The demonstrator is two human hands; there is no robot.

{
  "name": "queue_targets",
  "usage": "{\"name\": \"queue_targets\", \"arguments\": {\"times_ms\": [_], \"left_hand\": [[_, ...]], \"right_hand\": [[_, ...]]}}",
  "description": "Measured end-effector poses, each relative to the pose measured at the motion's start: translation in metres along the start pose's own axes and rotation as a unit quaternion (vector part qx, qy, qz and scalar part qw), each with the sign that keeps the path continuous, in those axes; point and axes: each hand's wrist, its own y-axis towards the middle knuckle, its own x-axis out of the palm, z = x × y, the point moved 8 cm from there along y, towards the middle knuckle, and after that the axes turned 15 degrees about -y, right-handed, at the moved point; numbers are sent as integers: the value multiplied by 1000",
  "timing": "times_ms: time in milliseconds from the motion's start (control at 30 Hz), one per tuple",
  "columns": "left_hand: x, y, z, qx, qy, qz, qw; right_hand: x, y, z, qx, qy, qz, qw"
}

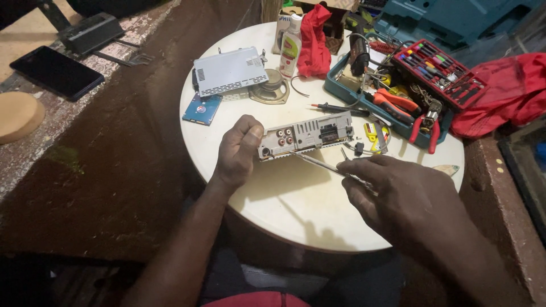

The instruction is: The person uses a screwdriver to remove and reinsert screws on the sides and back of a silver car stereo unit. They repeatedly rotate the device to access different screw holes and then place it back on the table.

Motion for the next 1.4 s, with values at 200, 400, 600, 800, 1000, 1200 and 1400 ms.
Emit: {"name": "queue_targets", "arguments": {"times_ms": [200,400,600,800,1000,1200,1400], "left_hand": [[-2,2,-4,12,3,3,1000],[-2,2,-5,17,11,9,1000],[-1,1,-3,10,18,17,1000],[2,-5,3,30,97,-31,994],[13,-41,13,128,165,-129,969],[47,-85,52,297,169,-297,891],[49,-101,35,249,270,-336,867]], "right_hand": [[-8,3,-2,27,-26,-65,997],[-15,5,-6,-21,-30,-12,999],[-12,8,-3,24,-34,-77,996],[29,-11,7,7,107,-8,994],[119,-46,9,-41,246,-48,967],[168,-74,20,149,400,-86,900],[160,-61,14,190,421,107,881]]}}
